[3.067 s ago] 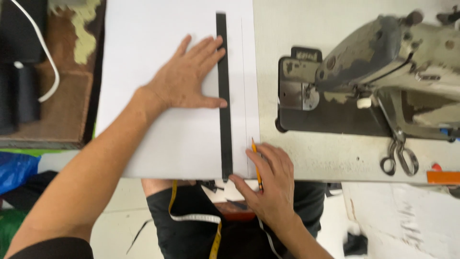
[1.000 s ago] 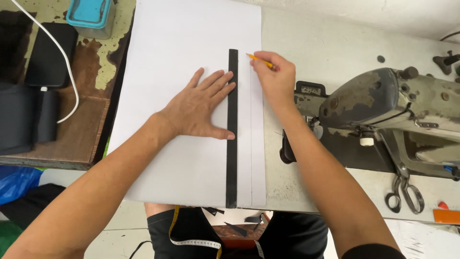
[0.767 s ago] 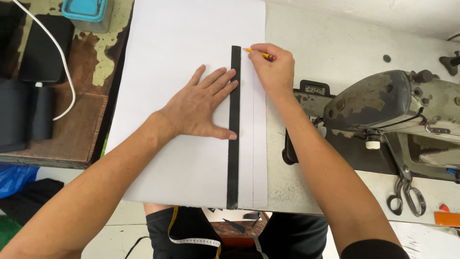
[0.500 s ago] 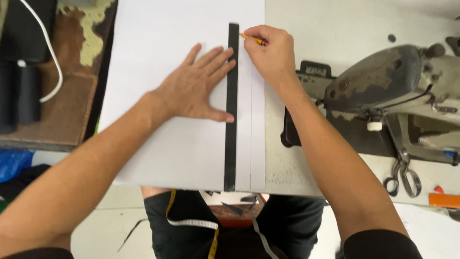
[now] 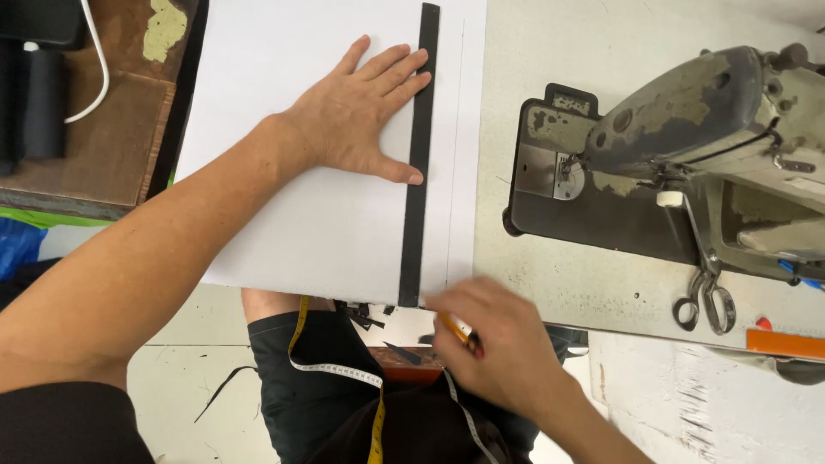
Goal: The person uses scissors to cut a sheet of paper, then uses a measuring tape and pencil to mark specific points, and a straight edge to draw lines for pattern making.
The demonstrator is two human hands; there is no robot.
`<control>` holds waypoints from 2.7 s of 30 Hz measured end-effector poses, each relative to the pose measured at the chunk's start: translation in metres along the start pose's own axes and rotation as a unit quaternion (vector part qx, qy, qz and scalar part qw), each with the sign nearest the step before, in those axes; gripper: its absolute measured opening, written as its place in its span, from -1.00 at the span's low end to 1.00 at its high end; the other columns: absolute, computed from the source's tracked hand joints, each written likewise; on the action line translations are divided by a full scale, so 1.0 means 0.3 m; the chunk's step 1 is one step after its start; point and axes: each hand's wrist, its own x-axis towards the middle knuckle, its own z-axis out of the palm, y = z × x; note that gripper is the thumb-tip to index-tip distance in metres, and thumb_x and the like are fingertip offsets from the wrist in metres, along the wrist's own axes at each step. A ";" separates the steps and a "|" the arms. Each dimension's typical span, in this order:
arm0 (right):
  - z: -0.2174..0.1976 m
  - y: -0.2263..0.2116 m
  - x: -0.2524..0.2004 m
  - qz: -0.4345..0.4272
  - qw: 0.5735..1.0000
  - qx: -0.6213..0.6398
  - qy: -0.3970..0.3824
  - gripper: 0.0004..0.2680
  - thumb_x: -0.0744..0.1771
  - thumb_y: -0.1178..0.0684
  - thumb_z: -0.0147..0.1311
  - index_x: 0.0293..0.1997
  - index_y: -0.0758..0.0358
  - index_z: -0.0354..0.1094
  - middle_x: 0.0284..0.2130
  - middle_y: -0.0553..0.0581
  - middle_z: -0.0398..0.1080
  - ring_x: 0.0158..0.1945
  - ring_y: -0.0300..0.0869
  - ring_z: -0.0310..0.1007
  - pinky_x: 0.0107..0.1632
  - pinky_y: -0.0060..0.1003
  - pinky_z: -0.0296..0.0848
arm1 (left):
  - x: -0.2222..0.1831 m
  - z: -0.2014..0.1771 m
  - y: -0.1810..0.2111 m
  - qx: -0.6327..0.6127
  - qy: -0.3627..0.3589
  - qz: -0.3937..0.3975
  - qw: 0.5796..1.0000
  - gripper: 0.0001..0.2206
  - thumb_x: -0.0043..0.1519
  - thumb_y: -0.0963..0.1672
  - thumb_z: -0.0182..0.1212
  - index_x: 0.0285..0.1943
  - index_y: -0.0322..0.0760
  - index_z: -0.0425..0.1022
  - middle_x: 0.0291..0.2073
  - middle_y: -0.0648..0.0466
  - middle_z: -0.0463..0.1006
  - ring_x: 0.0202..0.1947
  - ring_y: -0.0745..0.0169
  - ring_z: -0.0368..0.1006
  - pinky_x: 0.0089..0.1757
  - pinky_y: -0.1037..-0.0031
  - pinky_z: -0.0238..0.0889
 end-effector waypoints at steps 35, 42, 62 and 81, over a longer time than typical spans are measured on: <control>-0.083 0.287 -0.148 0.179 0.788 0.488 0.329 -0.38 0.46 -0.38 -0.56 -0.03 0.40 0.50 -0.09 0.32 0.51 -0.13 -0.03 0.56 0.03 -0.16 0.49 | -0.201 -0.077 0.302 -0.011 -0.047 -0.153 0.987 0.05 0.09 0.47 -0.24 0.57 -0.20 0.06 0.57 0.00 -0.01 0.57 0.13 -0.16 0.41 0.00 -0.45; 0.062 0.237 -0.001 0.240 0.863 0.369 0.247 -0.33 0.44 -0.31 -0.64 -0.09 0.48 0.55 -0.49 0.41 0.58 -0.42 0.04 0.65 -0.30 -0.18 0.64 | -0.102 -0.065 0.266 -0.030 -0.015 -0.103 0.994 0.02 0.08 0.44 -0.12 0.52 -0.24 0.17 0.52 -0.08 0.10 0.53 0.03 -0.06 0.41 0.04 -0.35; -0.009 0.360 0.255 0.208 0.882 0.294 0.302 -0.88 0.34 0.18 0.17 -0.09 0.38 0.54 -0.30 0.34 0.58 -0.22 -0.14 0.60 -0.08 -0.24 0.63 | -0.014 -0.044 0.204 -0.038 -0.010 -0.087 0.995 0.04 0.03 0.46 -0.14 0.55 -0.11 0.13 0.56 0.07 0.05 0.54 0.18 -0.08 0.42 0.10 -0.43; -0.054 0.570 0.641 0.237 0.929 0.127 0.253 -0.87 0.28 -0.01 0.17 -0.20 0.06 0.62 -0.57 -0.05 0.55 -0.44 -0.38 0.53 -0.31 -0.48 0.47 | -0.019 -0.013 0.170 -0.033 0.044 -0.031 0.998 0.04 0.11 0.44 -0.20 0.53 -0.32 0.15 0.54 -0.07 0.08 0.51 -0.01 -0.03 0.39 -0.02 -0.34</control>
